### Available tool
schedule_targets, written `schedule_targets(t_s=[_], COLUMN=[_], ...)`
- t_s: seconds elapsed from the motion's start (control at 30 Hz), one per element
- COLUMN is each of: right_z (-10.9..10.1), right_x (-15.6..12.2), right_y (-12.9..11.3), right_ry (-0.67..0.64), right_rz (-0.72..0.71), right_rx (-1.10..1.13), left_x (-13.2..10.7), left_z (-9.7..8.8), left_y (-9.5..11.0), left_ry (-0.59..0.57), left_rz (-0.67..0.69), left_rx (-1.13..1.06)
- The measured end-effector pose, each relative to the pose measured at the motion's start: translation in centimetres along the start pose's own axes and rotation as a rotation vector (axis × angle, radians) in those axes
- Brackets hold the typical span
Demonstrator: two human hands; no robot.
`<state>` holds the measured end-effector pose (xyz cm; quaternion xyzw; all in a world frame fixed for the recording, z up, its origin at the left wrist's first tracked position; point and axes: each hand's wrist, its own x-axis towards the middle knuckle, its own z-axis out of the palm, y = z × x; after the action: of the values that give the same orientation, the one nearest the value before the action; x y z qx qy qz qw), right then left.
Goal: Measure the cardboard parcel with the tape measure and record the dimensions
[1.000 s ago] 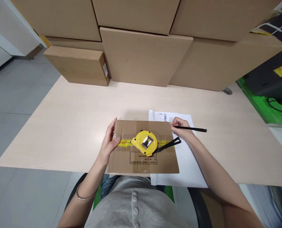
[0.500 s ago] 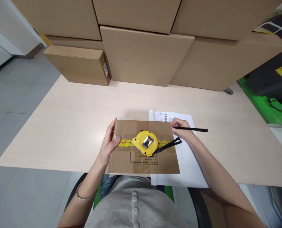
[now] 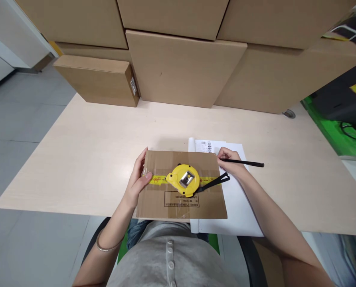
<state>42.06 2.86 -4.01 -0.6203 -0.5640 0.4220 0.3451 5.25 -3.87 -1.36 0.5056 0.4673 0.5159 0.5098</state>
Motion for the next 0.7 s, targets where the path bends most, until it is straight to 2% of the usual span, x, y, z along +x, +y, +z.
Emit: schedule_targets(t_s=[0.7], right_z=[0.12], right_x=[0.23], right_y=[-0.34], right_ry=[0.016], right_rz=[0.047], right_rx=[0.055], left_x=[-0.04], left_z=[0.02], left_y=[0.06], left_ry=[-0.002], left_rz=[-0.003], left_rx=[-0.008])
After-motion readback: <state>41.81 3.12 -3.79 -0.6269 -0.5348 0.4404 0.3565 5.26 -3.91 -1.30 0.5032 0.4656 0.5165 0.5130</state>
